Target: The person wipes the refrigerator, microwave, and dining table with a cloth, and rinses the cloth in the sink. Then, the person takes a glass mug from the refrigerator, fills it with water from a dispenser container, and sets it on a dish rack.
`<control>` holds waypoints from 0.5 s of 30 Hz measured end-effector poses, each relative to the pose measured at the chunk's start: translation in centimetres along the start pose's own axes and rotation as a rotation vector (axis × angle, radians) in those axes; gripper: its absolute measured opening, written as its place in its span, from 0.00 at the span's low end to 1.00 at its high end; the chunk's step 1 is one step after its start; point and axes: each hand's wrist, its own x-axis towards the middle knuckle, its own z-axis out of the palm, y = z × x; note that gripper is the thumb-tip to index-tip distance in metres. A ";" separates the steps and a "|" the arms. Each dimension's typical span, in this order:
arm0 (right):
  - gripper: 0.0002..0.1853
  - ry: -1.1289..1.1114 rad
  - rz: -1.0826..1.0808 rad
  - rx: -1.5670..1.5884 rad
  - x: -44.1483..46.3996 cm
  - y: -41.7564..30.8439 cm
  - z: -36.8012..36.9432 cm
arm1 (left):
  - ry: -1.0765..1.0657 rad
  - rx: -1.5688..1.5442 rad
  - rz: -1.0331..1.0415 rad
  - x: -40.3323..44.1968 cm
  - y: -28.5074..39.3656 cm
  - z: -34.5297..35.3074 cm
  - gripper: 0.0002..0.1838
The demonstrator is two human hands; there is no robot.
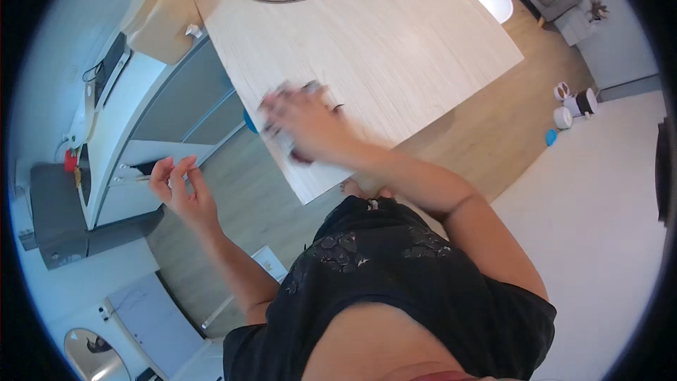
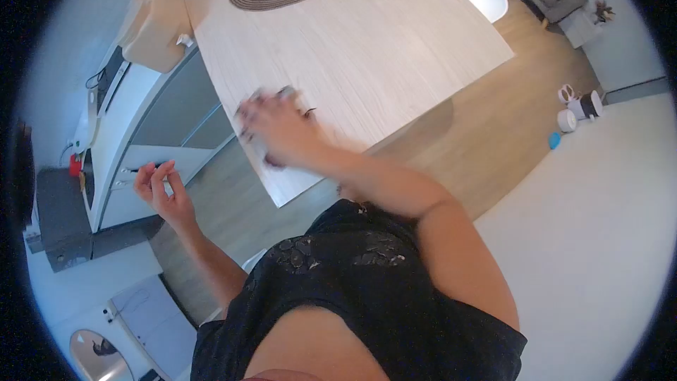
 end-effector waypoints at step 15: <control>0.09 0.130 0.523 -0.768 -2.9 27.4 -6.5 | -0.042 -0.078 0.027 0.2 -1.8 2.8 0.10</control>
